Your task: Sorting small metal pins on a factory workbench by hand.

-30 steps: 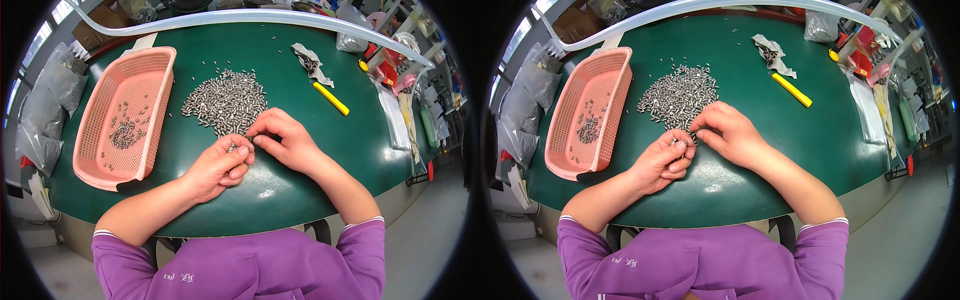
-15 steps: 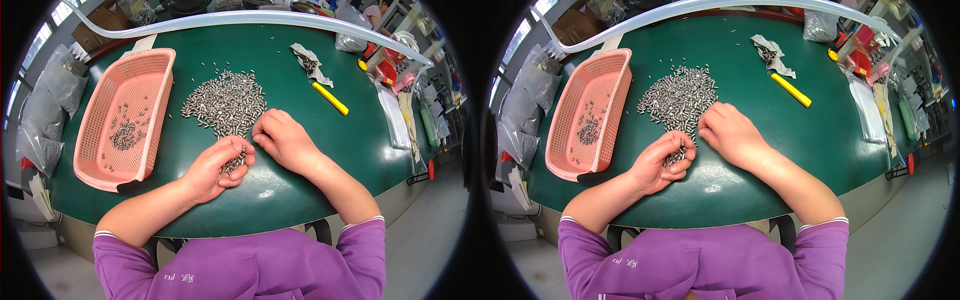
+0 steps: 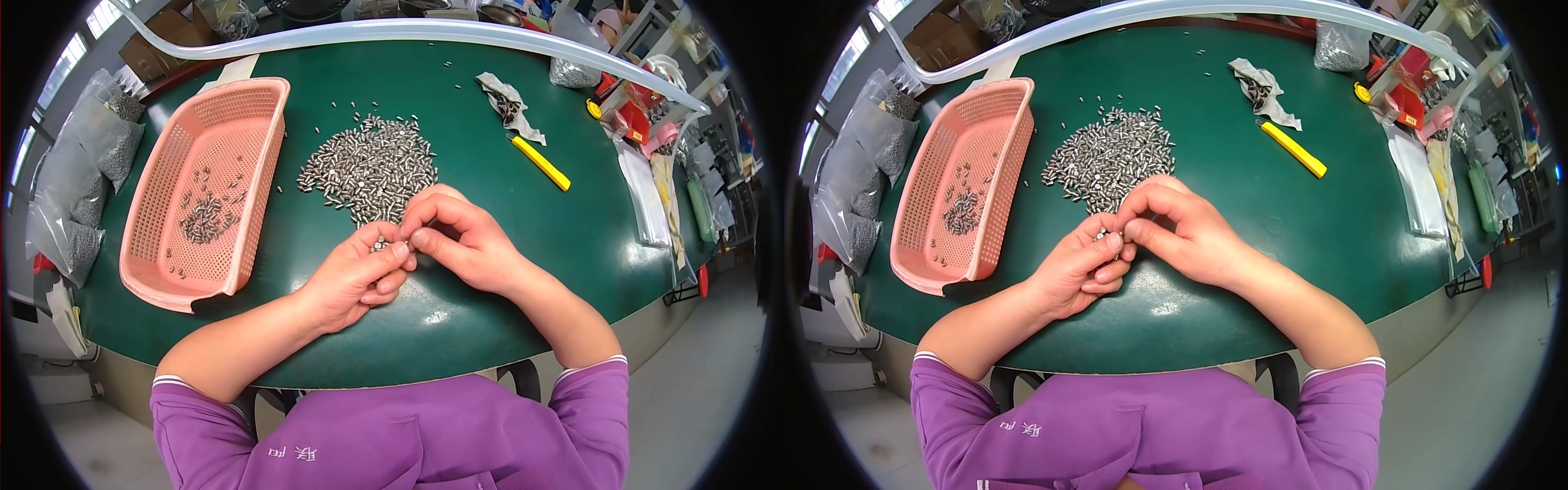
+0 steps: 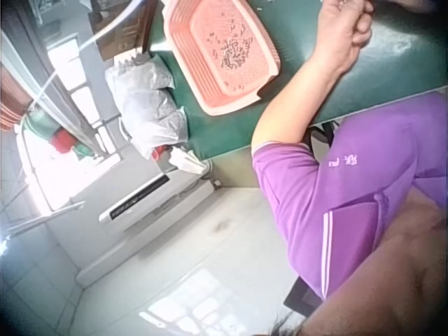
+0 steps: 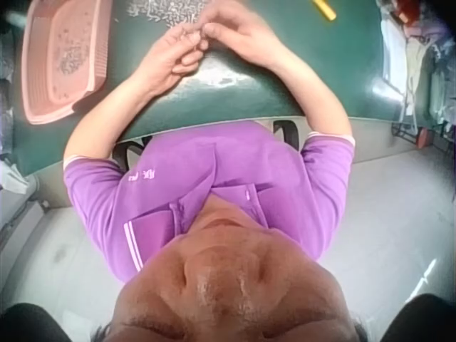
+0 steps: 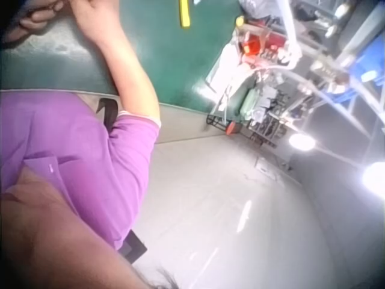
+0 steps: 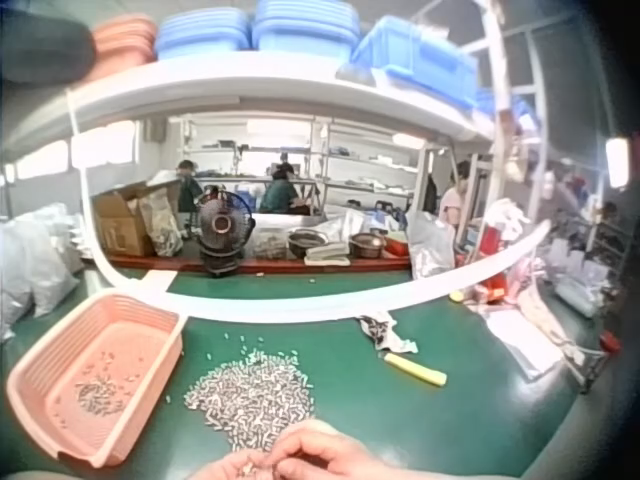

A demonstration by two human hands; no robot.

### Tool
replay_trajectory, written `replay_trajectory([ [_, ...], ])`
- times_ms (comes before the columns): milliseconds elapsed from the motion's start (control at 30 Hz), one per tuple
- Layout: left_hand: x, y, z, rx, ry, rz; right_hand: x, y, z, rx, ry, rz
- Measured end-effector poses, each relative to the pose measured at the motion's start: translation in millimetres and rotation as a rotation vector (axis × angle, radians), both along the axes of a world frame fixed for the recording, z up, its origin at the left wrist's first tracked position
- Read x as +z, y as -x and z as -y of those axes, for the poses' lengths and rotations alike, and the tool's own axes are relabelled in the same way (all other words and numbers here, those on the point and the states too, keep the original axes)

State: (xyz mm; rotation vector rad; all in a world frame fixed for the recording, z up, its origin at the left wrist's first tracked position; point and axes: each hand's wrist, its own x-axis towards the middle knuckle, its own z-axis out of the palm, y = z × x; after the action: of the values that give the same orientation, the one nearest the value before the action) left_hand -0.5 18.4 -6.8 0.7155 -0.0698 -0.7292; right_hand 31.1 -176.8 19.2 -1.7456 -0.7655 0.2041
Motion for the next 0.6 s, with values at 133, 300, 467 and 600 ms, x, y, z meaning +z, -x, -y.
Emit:
replay_trajectory([
  [133,3,-2,2,-0.004,-0.048,0.017,-9,-8,2,-0.247,0.357,0.492],
  [300,4,0,2,0.000,-0.061,0.014,-17,-12,5,-0.236,0.448,0.578],
  [467,2,-2,-2,-0.010,-0.013,-0.010,-19,-15,7,-0.237,0.466,0.589],
  [600,2,-1,-2,-0.002,-0.004,0.006,-17,-15,7,-0.260,0.453,0.564],
])
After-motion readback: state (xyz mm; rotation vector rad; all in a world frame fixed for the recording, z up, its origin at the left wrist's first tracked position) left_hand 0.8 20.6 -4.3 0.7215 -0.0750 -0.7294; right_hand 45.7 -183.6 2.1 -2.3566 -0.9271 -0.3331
